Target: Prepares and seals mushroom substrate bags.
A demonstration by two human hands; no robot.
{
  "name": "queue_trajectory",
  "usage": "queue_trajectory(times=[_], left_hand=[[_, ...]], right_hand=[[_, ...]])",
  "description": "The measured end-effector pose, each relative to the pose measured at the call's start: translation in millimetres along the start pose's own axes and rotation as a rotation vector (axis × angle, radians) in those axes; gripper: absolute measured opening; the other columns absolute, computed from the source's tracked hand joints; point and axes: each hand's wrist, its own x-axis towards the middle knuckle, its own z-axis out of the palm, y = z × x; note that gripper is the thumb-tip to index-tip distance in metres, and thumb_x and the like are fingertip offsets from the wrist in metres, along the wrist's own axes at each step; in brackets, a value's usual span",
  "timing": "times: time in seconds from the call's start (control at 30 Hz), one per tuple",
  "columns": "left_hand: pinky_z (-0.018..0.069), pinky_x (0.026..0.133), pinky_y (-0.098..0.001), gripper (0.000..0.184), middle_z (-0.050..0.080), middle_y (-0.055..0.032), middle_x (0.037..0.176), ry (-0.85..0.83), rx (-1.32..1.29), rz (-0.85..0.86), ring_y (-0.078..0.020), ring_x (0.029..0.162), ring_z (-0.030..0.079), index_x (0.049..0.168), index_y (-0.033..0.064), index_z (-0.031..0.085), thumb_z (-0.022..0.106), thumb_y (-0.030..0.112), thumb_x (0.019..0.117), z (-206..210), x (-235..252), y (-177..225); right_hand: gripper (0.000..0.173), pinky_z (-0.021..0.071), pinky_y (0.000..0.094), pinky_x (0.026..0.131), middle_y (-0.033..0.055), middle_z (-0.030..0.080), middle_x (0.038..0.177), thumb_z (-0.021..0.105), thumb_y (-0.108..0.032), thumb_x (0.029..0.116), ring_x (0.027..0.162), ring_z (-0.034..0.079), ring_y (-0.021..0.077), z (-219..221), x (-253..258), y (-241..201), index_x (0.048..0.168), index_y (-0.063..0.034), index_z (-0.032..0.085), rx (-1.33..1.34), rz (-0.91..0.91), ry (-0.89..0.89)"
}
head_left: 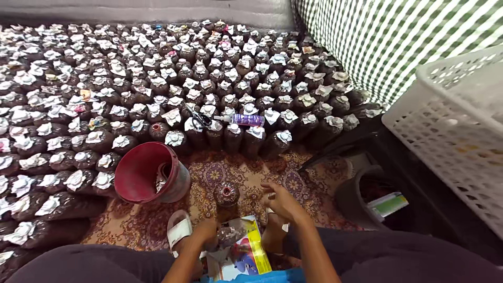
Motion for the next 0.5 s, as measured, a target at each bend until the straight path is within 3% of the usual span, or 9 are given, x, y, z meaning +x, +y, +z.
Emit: queue_trajectory(times=[0.07,0.13,0.2,0.23,0.33,0.43,0.5], left_hand=[[0.0475,0.098,-0.0642,0.039,0.067,-0.0249,0.119,0.101,-0.135,0.172,-0.0421,0.113,0.064,0.125,0.0016,0.066,0.074,0.014,0.0884,-27.7,-30.7,8.0],[0.0526,0.098,-0.0524,0.038,0.070,-0.0158,0.114,0.233,-0.369,0.360,-0.0282,0.107,0.068,0.121,0.0027,0.067,0.077,0.014,0.0867,-40.4,-54.1,12.0],[0.0566,0.097,-0.0385,0.040,0.072,-0.0068,0.113,0.317,-0.643,0.482,-0.0147,0.105,0.069,0.123,0.0041,0.066,0.078,0.011,0.0852,-46.7,-70.1,18.6],[0.0583,0.096,-0.0352,0.040,0.073,-0.0047,0.114,0.352,-0.738,0.516,-0.0118,0.104,0.070,0.123,0.0044,0.066,0.078,0.010,0.0851,-47.5,-74.9,23.3],[0.0531,0.103,-0.0350,0.046,0.066,-0.0055,0.128,0.491,-0.712,0.582,-0.0124,0.117,0.063,0.130,0.0074,0.066,0.076,0.019,0.0864,-50.1,-78.2,30.8],[0.0463,0.109,-0.0419,0.071,0.053,-0.0062,0.150,0.498,-0.587,0.603,-0.0188,0.133,0.053,0.145,0.0150,0.057,0.083,0.033,0.0811,-61.6,-100.7,17.7],[0.0492,0.105,-0.0441,0.096,0.053,-0.0019,0.151,0.557,-0.650,0.551,-0.0193,0.130,0.055,0.156,0.0233,0.045,0.087,0.046,0.0735,-70.3,-117.6,4.6]], right_hand=[[0.070,0.0535,0.0503,0.100,0.0175,0.060,0.139,0.079,-0.009,0.0839,0.119,0.064,0.0318,-2.4,-15.5,9.1,0.149,-0.0111,0.051,-0.011,-0.040,-0.141],[0.088,0.0535,0.0501,0.099,0.0206,0.057,0.142,0.087,-0.011,0.0763,0.119,0.063,0.0334,4.4,-29.3,11.7,0.153,-0.0072,0.044,0.085,-0.101,-0.315],[0.097,0.0535,0.0407,0.102,0.0140,0.057,0.142,0.091,-0.015,0.0709,0.123,0.061,0.0241,22.5,-34.5,3.0,0.153,-0.0046,0.040,0.335,-0.223,-0.417],[0.094,0.0551,0.0371,0.102,0.0106,0.062,0.136,0.090,-0.014,0.0698,0.121,0.064,0.0197,36.6,-35.6,-2.4,0.149,-0.0031,0.042,0.512,-0.288,-0.427],[0.072,0.0591,0.0438,0.097,0.0141,0.071,0.118,0.086,0.001,0.0709,0.109,0.070,0.0239,69.4,-33.7,-17.4,0.134,0.0035,0.051,0.991,-0.348,-0.410],[0.065,0.0607,0.0459,0.094,0.0151,0.073,0.114,0.085,0.009,0.0687,0.105,0.072,0.0256,73.3,-30.6,-16.4,0.127,0.0044,0.056,1.012,-0.293,-0.370],[0.066,0.0603,0.0438,0.097,0.0150,0.073,0.115,0.084,0.010,0.0679,0.107,0.072,0.0248,72.8,-28.1,-10.7,0.127,0.0055,0.057,0.934,-0.280,-0.355]])
